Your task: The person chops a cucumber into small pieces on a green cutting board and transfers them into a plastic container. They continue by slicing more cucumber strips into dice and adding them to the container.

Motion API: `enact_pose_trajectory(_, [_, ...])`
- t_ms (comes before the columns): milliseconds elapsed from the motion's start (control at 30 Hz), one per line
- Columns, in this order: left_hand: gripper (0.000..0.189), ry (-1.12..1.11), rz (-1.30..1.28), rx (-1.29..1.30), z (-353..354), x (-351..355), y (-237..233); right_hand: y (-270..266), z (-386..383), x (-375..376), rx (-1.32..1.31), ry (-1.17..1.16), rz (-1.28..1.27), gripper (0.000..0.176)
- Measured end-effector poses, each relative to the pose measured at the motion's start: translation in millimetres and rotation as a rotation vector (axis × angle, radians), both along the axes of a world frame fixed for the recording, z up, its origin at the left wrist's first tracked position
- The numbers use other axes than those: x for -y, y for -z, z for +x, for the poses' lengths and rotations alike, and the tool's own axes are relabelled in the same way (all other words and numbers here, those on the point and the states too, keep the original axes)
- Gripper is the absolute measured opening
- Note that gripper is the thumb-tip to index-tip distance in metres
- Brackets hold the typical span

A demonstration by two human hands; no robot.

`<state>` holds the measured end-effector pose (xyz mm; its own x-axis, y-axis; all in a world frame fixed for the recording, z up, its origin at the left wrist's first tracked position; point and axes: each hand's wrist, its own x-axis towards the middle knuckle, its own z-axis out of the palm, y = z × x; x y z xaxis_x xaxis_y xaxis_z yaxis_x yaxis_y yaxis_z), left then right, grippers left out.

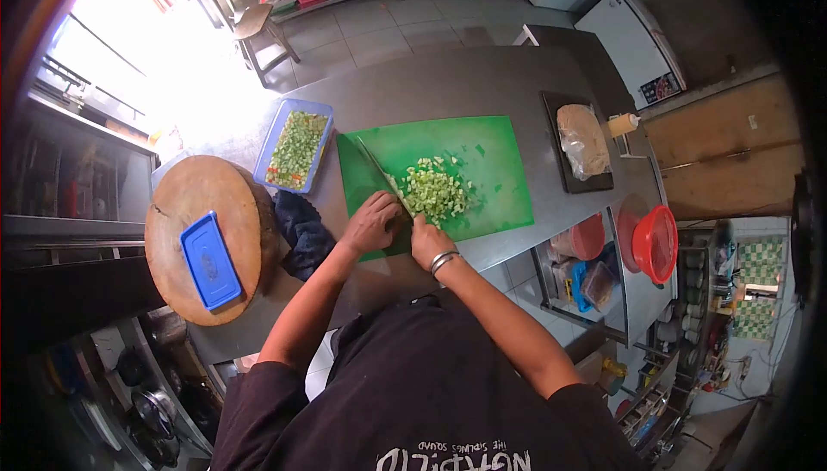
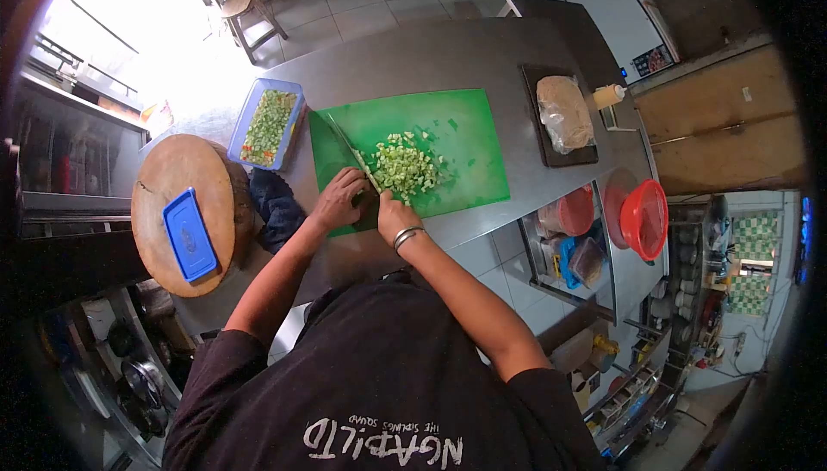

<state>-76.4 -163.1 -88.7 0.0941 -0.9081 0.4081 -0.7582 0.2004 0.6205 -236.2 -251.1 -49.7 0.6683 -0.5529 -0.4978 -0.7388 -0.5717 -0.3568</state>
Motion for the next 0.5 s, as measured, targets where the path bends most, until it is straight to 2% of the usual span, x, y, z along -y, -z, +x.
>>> enact_pose_trajectory(200, [0.026, -0.047, -0.073, -0.055, -1.7, -2.9, -6.4, -47.2, 9.8, 12.0, -0.031, -0.078, -0.043, 0.029])
enact_pose_trajectory(300, [0.025, -0.011, -0.008, -0.053, 0.7, 0.5, -1.8, -29.4, 4.8, 3.9, -0.012, -0.038, -0.027, 0.029])
enact_pose_trajectory(367, [0.025, -0.013, -0.047, -0.030, -0.2, 0.0, -3.1, 2.7, -0.4, -4.8, 0.018, -0.021, -0.042, 0.028])
enact_pose_trajectory(500, [0.024, -0.001, -0.065, -0.025, 1.1, -0.2, 1.9, 6.7, 2.8, -1.1, 0.040, -0.015, -0.044, 0.028])
